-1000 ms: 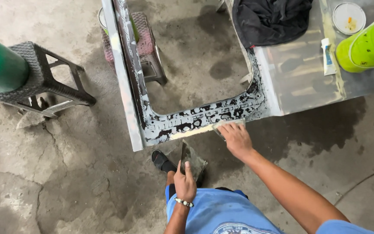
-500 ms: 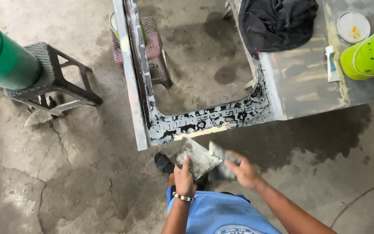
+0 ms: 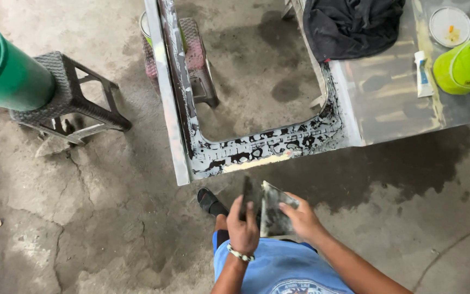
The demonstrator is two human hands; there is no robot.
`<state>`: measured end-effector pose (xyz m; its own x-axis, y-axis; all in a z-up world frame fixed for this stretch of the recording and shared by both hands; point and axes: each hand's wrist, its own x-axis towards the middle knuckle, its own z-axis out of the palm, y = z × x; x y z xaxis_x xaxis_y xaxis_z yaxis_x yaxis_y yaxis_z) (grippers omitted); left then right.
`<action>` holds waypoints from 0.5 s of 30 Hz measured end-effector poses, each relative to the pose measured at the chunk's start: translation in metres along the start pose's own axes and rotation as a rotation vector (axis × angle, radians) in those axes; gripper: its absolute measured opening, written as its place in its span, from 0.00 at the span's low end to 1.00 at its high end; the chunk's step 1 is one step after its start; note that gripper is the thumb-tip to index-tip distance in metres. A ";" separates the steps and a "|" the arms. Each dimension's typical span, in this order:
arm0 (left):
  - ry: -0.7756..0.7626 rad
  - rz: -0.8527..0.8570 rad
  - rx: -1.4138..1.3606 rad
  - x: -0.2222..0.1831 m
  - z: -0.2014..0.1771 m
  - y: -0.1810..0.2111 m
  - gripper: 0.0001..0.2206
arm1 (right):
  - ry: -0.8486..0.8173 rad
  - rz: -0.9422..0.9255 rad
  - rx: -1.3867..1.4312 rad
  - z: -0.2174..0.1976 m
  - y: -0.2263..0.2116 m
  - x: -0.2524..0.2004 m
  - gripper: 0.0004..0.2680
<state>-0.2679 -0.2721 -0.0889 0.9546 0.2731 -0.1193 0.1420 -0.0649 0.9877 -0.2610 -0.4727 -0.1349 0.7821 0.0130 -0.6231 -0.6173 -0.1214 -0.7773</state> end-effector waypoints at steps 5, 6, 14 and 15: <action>-0.095 0.141 0.209 -0.005 -0.009 0.013 0.14 | 0.040 -0.007 -0.035 0.009 -0.034 0.011 0.18; -0.109 0.054 0.272 -0.008 -0.010 0.001 0.14 | 0.050 -0.027 -0.059 0.008 -0.042 0.016 0.18; -0.026 -0.305 0.046 -0.013 -0.017 -0.005 0.16 | 0.161 -0.805 -1.259 -0.013 -0.113 0.064 0.15; -0.002 -0.226 0.054 -0.012 -0.020 -0.007 0.16 | 0.148 -0.804 -1.393 -0.014 -0.112 0.070 0.16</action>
